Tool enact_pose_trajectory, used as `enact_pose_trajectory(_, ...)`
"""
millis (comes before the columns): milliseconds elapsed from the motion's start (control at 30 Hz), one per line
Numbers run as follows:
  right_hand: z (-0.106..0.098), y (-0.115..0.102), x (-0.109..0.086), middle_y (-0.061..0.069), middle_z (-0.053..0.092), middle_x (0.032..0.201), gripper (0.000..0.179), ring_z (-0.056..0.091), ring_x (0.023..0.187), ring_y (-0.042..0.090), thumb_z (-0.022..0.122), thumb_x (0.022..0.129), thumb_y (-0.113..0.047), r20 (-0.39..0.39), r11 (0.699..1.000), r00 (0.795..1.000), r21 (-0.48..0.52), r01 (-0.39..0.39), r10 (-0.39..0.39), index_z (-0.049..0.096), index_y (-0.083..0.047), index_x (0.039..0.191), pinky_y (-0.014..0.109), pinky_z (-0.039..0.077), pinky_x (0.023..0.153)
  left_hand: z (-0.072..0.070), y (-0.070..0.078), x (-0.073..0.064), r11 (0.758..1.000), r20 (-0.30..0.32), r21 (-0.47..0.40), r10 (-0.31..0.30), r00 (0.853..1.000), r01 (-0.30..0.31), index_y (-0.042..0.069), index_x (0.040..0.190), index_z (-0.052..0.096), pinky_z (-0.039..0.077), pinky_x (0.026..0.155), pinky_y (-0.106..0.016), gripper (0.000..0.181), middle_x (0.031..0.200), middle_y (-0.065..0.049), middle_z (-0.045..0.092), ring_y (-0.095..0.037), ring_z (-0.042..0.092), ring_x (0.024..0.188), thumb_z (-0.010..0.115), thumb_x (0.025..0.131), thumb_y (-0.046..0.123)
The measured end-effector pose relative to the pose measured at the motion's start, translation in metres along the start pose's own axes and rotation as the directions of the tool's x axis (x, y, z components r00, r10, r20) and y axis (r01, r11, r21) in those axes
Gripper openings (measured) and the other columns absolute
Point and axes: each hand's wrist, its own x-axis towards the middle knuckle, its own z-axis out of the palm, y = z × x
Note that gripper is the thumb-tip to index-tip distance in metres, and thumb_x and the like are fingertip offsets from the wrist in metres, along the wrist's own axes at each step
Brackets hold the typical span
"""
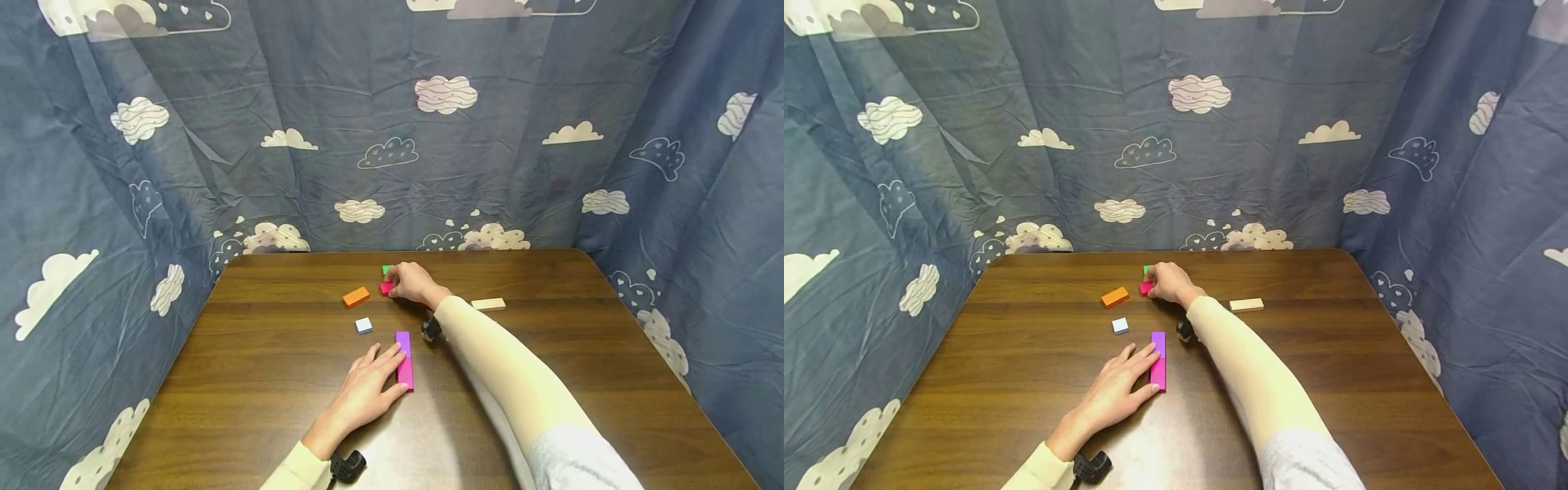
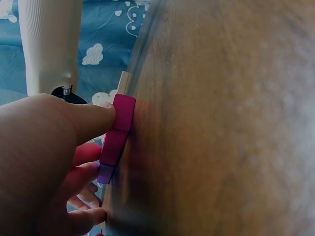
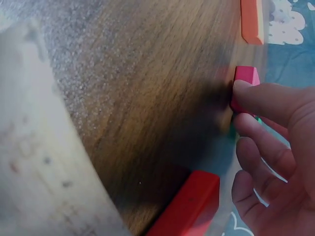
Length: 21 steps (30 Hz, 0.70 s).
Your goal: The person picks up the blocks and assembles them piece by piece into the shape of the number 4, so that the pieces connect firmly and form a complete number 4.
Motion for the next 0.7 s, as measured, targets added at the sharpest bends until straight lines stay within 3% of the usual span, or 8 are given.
enact_pose_trajectory(300, -0.0035, 0.0011, -0.0031, -0.004, 0.066, 0.078, 0.027, 0.06, 0.075, 0.014, 0.088, 0.074, -0.02, -0.006, 1.0, 1.0, -0.017, 0.021, -0.021, 0.077, -0.015, 0.099, 0.034, 0.049, 0.074, -0.0005, 0.0006, 0.0008, 1.0, 0.007, -0.006, -0.002, 1.0, 0.002, 0.017, 0.148, 0.052, 0.03, 0.111, -0.06, 0.058, 0.157, -0.001, 0.042, -0.041, 0.035, 0.143, 0.065, 0.097, 0.041)
enact_pose_trajectory(567, -0.0068, -0.0015, -0.0066, -0.001, 0.063, 0.092, 0.026, 0.059, 0.084, 0.017, 0.087, 0.074, -0.024, -0.017, 0.997, 0.999, -0.067, 0.032, -0.033, 0.076, -0.016, 0.097, 0.035, 0.05, 0.077, -0.0019, 0.0027, -0.0012, 1.0, 0.007, -0.009, -0.007, 1.0, 0.007, 0.016, 0.148, 0.053, 0.031, 0.11, -0.062, 0.058, 0.156, -0.002, 0.043, -0.041, 0.035, 0.143, 0.065, 0.097, 0.041)
enact_pose_trajectory(700, -0.0086, -0.0038, -0.0088, -0.002, 0.066, 0.092, 0.026, 0.061, 0.084, 0.017, 0.086, 0.074, -0.022, -0.033, 0.997, 0.998, -0.064, 0.044, -0.046, 0.076, -0.016, 0.097, 0.036, 0.051, 0.078, -0.0019, 0.0033, -0.0011, 1.0, 0.01, -0.008, -0.009, 1.0, 0.009, 0.016, 0.148, 0.053, 0.031, 0.109, -0.062, 0.058, 0.156, -0.002, 0.043, -0.041, 0.035, 0.143, 0.065, 0.097, 0.041)
